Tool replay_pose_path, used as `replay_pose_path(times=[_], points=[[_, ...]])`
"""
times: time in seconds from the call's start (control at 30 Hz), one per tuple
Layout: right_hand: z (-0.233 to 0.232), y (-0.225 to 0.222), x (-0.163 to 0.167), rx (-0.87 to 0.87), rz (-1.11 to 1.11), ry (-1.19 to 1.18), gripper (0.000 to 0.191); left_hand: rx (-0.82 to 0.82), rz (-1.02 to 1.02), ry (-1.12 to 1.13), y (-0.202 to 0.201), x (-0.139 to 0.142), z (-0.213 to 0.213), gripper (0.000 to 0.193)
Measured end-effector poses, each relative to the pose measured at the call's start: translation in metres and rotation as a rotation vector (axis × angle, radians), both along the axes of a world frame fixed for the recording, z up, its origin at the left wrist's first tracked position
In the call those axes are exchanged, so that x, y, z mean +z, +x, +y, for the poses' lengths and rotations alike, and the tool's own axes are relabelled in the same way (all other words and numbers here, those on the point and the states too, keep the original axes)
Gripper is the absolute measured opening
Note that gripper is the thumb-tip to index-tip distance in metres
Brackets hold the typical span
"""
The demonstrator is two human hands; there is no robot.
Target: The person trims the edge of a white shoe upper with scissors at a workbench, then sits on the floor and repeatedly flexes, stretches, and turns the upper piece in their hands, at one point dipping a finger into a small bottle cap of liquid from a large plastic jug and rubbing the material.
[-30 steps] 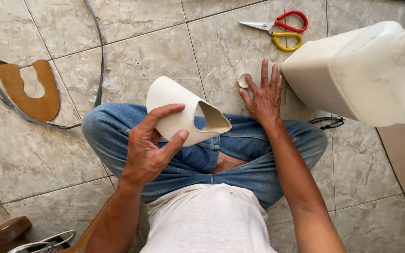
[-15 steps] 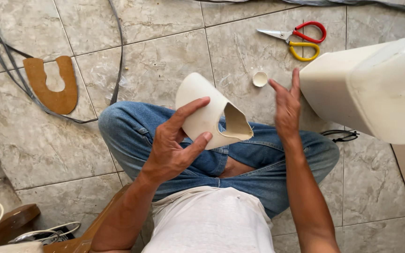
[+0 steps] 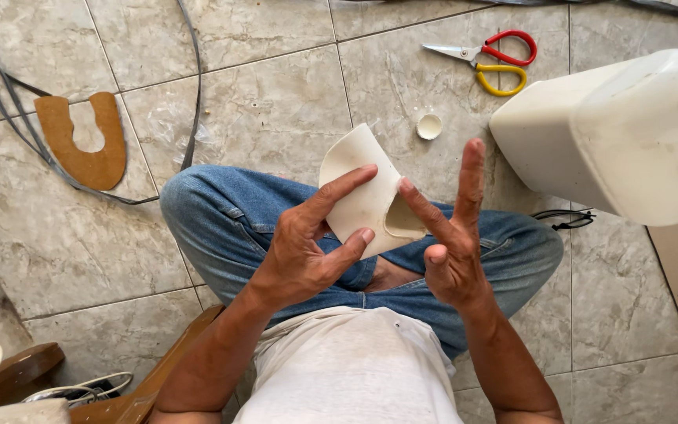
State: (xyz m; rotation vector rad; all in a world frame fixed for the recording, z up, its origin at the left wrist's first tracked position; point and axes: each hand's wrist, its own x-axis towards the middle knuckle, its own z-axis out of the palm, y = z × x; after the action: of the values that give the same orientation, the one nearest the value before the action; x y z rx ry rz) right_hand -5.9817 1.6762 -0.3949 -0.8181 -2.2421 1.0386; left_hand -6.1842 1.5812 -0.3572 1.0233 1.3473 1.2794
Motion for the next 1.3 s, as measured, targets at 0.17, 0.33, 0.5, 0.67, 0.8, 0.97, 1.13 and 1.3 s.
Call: replay_pose_path(times=[0.17, 0.33, 0.5, 0.67, 0.8, 0.97, 1.13, 1.3], points=[[-0.003, 0.016, -0.013, 0.011, -0.069, 0.266, 0.073, -0.008, -0.018, -0.007, -0.002, -0.005, -0.001, 0.058], [0.047, 0.031, -0.081, -0.351, -0.279, 0.084, 0.042, 0.057, 0.025, -0.016, -0.011, -0.012, -0.004, 0.049], [0.091, 0.029, -0.194, -0.176, -0.607, 0.272, 0.036, 0.089, -0.027, -0.090, -0.017, -0.018, -0.003, 0.045], [0.102, 0.028, -0.234, -0.188, -0.723, 0.468, 0.038, 0.087, -0.057, -0.108, -0.020, -0.016, -0.007, 0.051], [0.102, 0.021, -0.199, -0.244, -0.601, 0.207, 0.038, 0.086, -0.081, -0.086, -0.022, -0.012, -0.007, 0.058], [0.053, 0.022, -0.090, -0.252, 0.088, -0.365, 0.061, 0.072, -0.089, -0.062, -0.018, -0.009, -0.004, 0.060], [-0.006, 0.007, -0.022, 0.035, 0.382, -0.485, 0.078, 0.032, -0.075, -0.052, -0.009, -0.003, 0.000, 0.061], [-0.016, -0.007, -0.004, 0.002, 0.167, -0.271, 0.081, 0.000, -0.076, -0.049, -0.004, 0.004, -0.002, 0.060]])
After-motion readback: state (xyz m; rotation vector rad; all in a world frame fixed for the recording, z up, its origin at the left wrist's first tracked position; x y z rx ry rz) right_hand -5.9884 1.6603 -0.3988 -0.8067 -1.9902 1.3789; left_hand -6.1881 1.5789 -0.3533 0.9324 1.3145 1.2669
